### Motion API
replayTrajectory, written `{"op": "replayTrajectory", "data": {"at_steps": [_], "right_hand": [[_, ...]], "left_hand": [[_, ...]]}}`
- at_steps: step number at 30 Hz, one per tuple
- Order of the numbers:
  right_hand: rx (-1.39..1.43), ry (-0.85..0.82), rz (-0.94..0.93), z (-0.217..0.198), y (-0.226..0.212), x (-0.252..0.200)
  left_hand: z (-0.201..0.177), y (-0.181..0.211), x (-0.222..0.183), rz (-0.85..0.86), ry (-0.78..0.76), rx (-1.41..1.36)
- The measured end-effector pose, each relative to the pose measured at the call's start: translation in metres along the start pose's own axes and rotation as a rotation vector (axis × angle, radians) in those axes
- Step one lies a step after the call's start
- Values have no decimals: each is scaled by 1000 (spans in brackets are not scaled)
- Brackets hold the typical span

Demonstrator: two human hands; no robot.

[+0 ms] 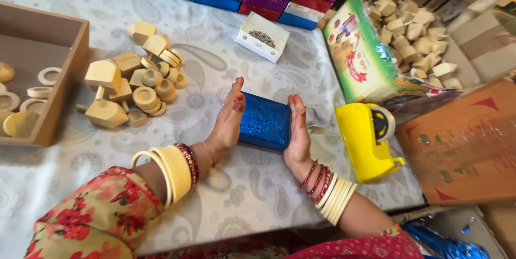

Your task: The recorder wraps small gift boxes in metallic blue and silver foil, securing the folds with clear adhesive tape from a dispenser.

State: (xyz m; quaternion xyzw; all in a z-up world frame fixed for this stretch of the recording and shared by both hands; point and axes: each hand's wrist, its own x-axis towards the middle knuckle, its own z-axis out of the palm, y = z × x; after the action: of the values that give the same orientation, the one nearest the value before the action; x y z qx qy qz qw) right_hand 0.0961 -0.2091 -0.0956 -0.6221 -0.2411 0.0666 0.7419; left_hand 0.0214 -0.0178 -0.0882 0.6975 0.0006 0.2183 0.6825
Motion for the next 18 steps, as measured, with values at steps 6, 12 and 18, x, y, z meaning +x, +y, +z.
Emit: {"op": "replayTrajectory", "data": {"at_steps": [6,12,18], "right_hand": [[76,-32,-59,-5,9,5],[115,-68,-92,-3,-12,15],[214,-41,69,0,-19,6]], "left_hand": [[-21,-24,26,-64,14,-276],[-20,-5,24,13,11,-196],[-9,20,13,-17,-119,-16]]}}
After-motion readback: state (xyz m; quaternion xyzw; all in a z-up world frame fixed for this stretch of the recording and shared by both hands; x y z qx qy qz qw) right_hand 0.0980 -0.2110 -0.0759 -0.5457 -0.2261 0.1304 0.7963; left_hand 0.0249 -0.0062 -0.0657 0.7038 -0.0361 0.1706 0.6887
